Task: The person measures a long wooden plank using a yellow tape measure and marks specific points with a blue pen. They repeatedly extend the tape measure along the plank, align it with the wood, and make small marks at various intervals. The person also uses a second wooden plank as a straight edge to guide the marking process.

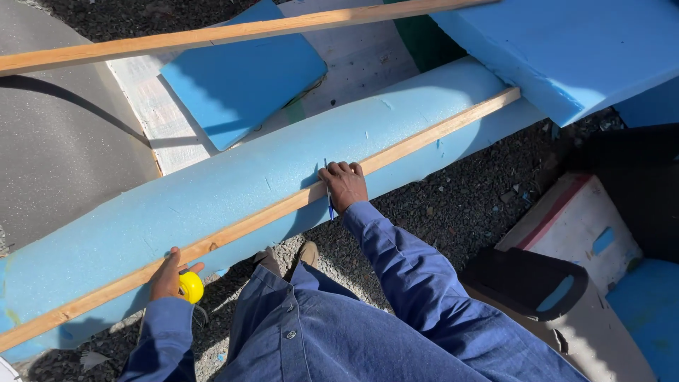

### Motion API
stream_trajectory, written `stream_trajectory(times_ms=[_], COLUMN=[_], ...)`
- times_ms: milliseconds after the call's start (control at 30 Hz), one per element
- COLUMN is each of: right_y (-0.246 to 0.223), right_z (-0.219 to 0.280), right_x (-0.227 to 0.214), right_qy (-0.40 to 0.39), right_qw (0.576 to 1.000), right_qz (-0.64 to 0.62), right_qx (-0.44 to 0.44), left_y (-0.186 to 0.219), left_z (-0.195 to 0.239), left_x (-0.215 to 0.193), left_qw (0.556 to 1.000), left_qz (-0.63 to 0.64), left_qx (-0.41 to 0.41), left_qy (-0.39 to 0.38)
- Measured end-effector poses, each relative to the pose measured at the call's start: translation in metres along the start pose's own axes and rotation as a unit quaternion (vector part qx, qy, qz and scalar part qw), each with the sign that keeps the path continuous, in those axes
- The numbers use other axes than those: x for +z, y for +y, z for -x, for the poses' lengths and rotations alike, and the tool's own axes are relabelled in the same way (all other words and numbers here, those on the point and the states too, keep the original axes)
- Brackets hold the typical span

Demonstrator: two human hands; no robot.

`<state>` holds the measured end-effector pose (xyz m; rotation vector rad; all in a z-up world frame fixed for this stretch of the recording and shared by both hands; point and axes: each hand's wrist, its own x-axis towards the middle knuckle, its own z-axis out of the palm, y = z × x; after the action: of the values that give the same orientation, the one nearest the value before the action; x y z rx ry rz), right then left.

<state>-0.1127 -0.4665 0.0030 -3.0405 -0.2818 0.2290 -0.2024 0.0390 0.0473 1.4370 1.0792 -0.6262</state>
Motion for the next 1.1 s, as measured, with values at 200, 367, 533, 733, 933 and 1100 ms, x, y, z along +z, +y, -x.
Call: stream_trajectory(times_ms=[200, 367, 533, 733, 933, 1100], right_y=[0.0, 0.0, 0.006, 0.003, -0.009, -0.033], right_z=[0.006, 0.016, 0.01, 0.006, 0.007, 0.008], right_x=[-0.008, -0.007, -0.004, -0.003, 0.006, 0.005], right_qy=[-0.003, -0.011, -0.016, -0.011, 0.005, 0.029], right_qw=[1.0, 1.0, 0.998, 0.999, 1.0, 0.998], right_qz=[0.009, -0.005, -0.015, -0.021, -0.023, -0.059], right_qx=[-0.016, 0.009, 0.052, 0.039, 0.021, 0.025], left_y=[-0.02, -0.002, 0.025, 0.036, 0.041, 0.033], left_z=[-0.077, -0.065, -0.068, -0.066, -0.01, -0.032], left_x=[-0.032, -0.026, -0.015, -0.003, 0.006, 0.0], left_qw=[0.985, 0.979, 0.987, 0.966, 0.971, 0.955], left_qz=[0.07, 0.041, 0.026, 0.076, -0.018, -0.045], left_qx=[-0.06, -0.032, -0.059, -0.111, -0.088, -0.111], left_qy=[0.149, 0.196, 0.15, 0.22, 0.22, 0.271])
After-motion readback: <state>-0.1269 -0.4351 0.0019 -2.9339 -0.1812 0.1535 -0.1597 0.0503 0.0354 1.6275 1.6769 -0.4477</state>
